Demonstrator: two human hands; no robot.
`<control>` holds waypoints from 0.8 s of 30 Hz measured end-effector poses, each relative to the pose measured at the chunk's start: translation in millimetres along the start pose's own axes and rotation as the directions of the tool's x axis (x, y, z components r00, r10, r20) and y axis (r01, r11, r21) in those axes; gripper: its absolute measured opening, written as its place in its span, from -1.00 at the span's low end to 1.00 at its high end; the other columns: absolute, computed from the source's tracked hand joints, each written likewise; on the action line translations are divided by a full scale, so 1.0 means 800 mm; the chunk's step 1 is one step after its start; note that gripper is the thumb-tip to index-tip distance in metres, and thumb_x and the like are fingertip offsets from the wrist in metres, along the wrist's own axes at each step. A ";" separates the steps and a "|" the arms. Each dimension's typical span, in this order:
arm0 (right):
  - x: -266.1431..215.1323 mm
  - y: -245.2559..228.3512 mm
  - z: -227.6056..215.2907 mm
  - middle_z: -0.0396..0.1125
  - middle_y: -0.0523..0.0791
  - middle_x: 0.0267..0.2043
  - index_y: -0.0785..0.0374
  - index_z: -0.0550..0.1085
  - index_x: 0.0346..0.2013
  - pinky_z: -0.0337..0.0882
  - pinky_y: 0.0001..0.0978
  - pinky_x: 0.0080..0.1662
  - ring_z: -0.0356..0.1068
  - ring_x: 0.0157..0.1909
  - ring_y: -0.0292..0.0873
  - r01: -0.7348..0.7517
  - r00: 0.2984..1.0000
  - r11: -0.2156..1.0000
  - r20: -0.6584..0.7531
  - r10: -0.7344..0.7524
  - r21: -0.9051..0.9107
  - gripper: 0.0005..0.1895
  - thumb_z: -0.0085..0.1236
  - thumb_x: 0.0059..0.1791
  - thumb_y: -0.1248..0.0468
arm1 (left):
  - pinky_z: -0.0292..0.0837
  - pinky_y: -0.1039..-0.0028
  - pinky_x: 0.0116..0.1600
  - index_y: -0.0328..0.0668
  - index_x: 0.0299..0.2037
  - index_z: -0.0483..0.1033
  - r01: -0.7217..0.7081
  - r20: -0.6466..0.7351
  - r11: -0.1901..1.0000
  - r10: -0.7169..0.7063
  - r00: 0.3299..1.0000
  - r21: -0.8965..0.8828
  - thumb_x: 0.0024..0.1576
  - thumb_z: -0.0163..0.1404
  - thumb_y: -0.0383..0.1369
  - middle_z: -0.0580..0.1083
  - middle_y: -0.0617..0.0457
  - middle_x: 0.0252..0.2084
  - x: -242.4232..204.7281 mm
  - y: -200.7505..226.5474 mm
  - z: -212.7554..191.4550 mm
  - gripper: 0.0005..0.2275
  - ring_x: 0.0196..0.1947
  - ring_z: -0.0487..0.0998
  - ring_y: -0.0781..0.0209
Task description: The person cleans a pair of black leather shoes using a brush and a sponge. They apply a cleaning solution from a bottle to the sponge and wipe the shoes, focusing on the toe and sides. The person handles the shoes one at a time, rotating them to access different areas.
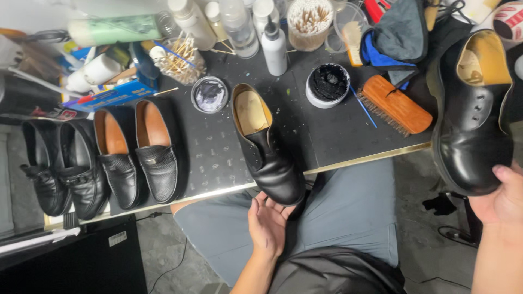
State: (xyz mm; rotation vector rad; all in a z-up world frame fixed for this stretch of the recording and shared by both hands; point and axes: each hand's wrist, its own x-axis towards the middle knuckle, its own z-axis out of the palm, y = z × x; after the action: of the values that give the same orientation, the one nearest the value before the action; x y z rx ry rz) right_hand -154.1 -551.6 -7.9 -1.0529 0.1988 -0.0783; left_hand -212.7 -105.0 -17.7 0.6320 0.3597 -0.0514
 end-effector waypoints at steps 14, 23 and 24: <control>-0.046 0.154 0.203 0.12 0.03 0.44 0.29 0.08 0.47 0.15 -0.07 0.46 0.14 0.47 0.01 -0.024 0.984 0.978 0.178 -0.014 0.210 -0.10 -0.08 -0.22 0.42 | 0.27 -0.04 0.39 -0.37 0.27 0.16 -0.019 0.129 0.987 0.040 0.991 -0.159 0.29 -0.39 0.12 0.31 -0.34 0.28 0.000 -0.005 0.009 -0.37 0.29 0.39 -0.24; -0.032 0.186 0.245 0.20 0.01 0.28 0.37 0.10 0.35 0.24 -0.17 0.40 0.24 0.35 -0.12 0.062 0.939 0.993 0.331 -0.092 0.101 -0.32 0.12 -0.02 0.37 | 0.25 -0.04 0.39 -0.36 0.27 0.16 -0.030 0.128 0.989 0.048 0.991 -0.142 0.29 -0.39 0.12 0.28 -0.33 0.31 -0.004 0.003 0.007 -0.37 0.30 0.38 -0.22; -0.030 0.186 0.246 0.21 0.01 0.27 0.37 0.09 0.35 0.25 -0.17 0.39 0.25 0.34 -0.12 0.063 0.939 0.993 0.332 -0.094 0.105 -0.32 0.12 -0.02 0.37 | 0.25 -0.04 0.39 -0.35 0.27 0.16 -0.029 0.133 0.989 0.049 0.990 -0.147 0.29 -0.39 0.12 0.28 -0.34 0.31 -0.004 0.003 0.007 -0.38 0.31 0.38 -0.22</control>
State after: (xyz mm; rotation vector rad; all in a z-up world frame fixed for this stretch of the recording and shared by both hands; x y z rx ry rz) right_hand -142.8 -306.2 -40.0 -0.9652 -0.1564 0.0213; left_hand -213.6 -107.0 -11.1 0.4887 0.2169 -0.0306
